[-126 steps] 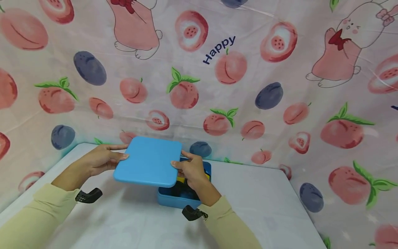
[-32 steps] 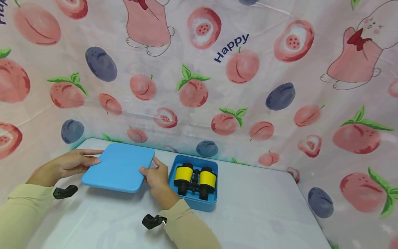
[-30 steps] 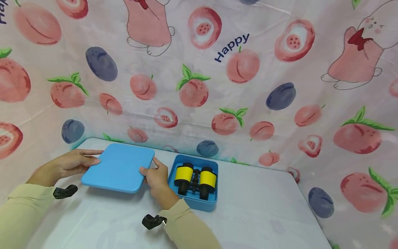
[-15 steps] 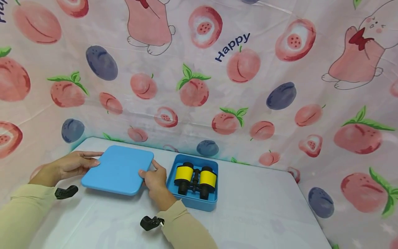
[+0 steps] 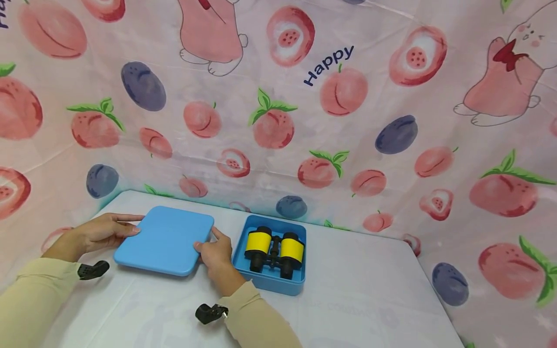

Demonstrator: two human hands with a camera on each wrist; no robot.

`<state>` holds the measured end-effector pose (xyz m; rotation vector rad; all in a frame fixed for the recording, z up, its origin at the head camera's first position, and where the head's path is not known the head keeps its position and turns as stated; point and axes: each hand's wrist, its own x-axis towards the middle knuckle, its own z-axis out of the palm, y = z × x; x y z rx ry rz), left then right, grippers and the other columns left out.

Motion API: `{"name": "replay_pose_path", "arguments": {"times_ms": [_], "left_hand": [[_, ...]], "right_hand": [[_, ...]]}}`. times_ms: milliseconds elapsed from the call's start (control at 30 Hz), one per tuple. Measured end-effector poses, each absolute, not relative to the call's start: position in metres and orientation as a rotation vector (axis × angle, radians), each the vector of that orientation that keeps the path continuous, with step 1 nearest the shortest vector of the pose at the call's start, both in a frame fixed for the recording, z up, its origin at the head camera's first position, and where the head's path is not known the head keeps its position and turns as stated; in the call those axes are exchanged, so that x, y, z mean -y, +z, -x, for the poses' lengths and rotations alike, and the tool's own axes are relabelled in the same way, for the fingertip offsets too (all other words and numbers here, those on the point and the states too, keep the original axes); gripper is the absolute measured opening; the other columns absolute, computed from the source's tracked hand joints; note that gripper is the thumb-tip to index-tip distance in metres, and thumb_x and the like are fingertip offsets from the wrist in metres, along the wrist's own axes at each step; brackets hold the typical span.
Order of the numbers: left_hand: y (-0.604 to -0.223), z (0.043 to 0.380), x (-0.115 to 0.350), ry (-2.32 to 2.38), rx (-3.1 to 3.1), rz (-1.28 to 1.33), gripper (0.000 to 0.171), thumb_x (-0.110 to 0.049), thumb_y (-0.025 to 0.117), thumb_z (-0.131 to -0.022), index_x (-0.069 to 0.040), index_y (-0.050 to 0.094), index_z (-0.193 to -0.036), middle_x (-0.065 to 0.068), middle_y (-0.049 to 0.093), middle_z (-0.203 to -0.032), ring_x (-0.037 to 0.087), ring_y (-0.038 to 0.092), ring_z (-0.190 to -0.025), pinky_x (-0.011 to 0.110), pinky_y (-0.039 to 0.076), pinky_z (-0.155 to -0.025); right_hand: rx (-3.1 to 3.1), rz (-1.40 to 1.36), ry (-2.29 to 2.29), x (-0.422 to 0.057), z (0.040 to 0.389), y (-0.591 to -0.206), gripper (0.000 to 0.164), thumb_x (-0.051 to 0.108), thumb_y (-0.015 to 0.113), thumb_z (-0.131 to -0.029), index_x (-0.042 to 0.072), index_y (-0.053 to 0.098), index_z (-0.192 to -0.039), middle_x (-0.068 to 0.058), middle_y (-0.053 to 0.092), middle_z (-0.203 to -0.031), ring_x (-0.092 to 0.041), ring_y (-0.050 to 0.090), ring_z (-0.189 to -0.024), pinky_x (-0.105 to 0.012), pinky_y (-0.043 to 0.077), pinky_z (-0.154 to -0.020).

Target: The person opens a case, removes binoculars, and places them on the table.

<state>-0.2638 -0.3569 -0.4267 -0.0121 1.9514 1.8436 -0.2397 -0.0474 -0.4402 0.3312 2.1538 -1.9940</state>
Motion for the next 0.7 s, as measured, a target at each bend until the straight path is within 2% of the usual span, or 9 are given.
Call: {"name": "replay_pose_path", "arguments": {"times_ms": [233,500,700], "left_hand": [[-0.4273,0.2643,0.3544,1.816,-1.982,0.024,0.083,-0.008,0.070,-0.099,0.004,0.020,-0.163,0.002,0.064,-0.112,0.008,0.071,-0.095,0.029,0.062,-0.088],[-0.4265,0.2635,0.3541,1.789,-2.021,0.030,0.082,-0.009,0.071,-0.099,0.005,0.021,-0.163,-0.002,0.068,-0.106,0.006,0.070,-0.093,0.028,0.062,-0.087],[-0.4261,0.2633,0.3560,1.788,-2.022,0.045,0.081,-0.010,0.072,-0.098,0.005,0.024,-0.162,-0.003,0.070,-0.107,0.007,0.072,-0.095,0.029,0.063,-0.088]], "right_hand": [[-2.188,-0.339,-1.967,0.0473,0.2399,-0.4413,0.060,0.011,0.078,-0.093,0.017,0.059,-0.149,-0.008,0.060,-0.095,-0.016,0.062,-0.070,-0.023,0.058,-0.068],[-2.222,-0.292,-1.971,0.0465,0.2386,-0.4418,0.055,0.005,0.077,-0.092,0.007,0.062,-0.145,-0.011,0.065,-0.096,-0.015,0.070,-0.070,-0.028,0.063,-0.073],[-2.241,-0.284,-1.960,0.0468,0.2381,-0.4425,0.052,0.004,0.076,-0.093,0.006,0.063,-0.143,-0.012,0.067,-0.099,-0.017,0.074,-0.073,-0.031,0.065,-0.077]]}}
